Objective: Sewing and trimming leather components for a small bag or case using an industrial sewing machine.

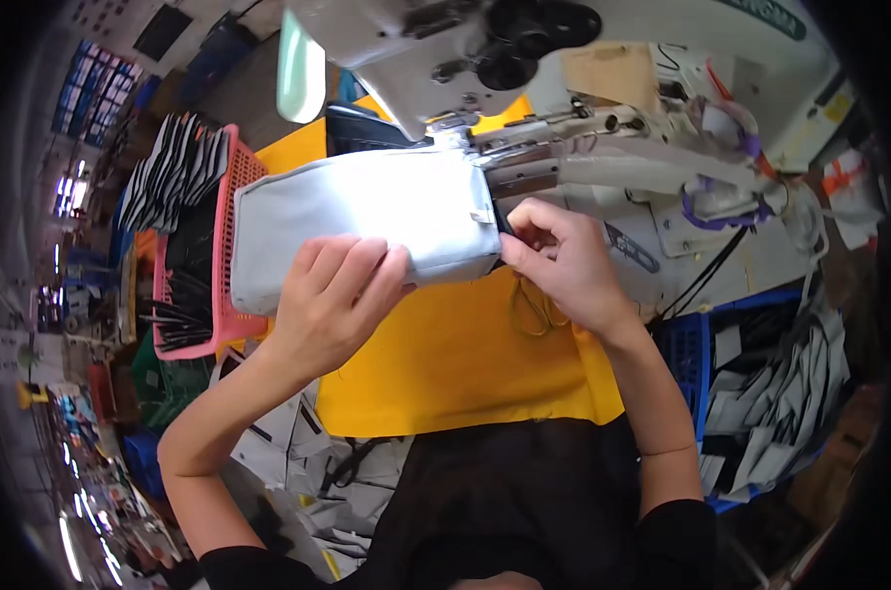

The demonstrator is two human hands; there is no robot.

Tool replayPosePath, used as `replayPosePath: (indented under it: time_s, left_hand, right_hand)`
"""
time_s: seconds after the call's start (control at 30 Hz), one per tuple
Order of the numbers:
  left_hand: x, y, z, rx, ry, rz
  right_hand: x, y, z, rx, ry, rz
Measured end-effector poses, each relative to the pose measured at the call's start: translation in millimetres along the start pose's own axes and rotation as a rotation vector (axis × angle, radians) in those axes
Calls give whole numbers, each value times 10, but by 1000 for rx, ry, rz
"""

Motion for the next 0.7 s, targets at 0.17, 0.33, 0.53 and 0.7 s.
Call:
replayPosePath:
  time_s: [0.17,0.33,0.53,0.7]
  left_hand:
    - [44,110,-89,-220,-42,-82]
    - [80,186,-49,-411,90,-23]
    - [72,171,-63,-425,90,-4]
    - [43,162,-116,-466,96,48]
  right_hand:
    - [-154,-60,-23,349,-51,-36]
    - [-156,-100,-13,368,2,-2]
    - [-168,-138,-57,327,-1,41]
    - [-179,-83,-96,268,-9,85]
Point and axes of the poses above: each hand's wrist, its own x-axis towards the middle knuckle, its own z-axis out of the back of the hand, y = z × x, the point moved 1 cm from there along x, towards the middle knuckle, and after that the axes turned 14 degrees about x, right-handed, at the moved point
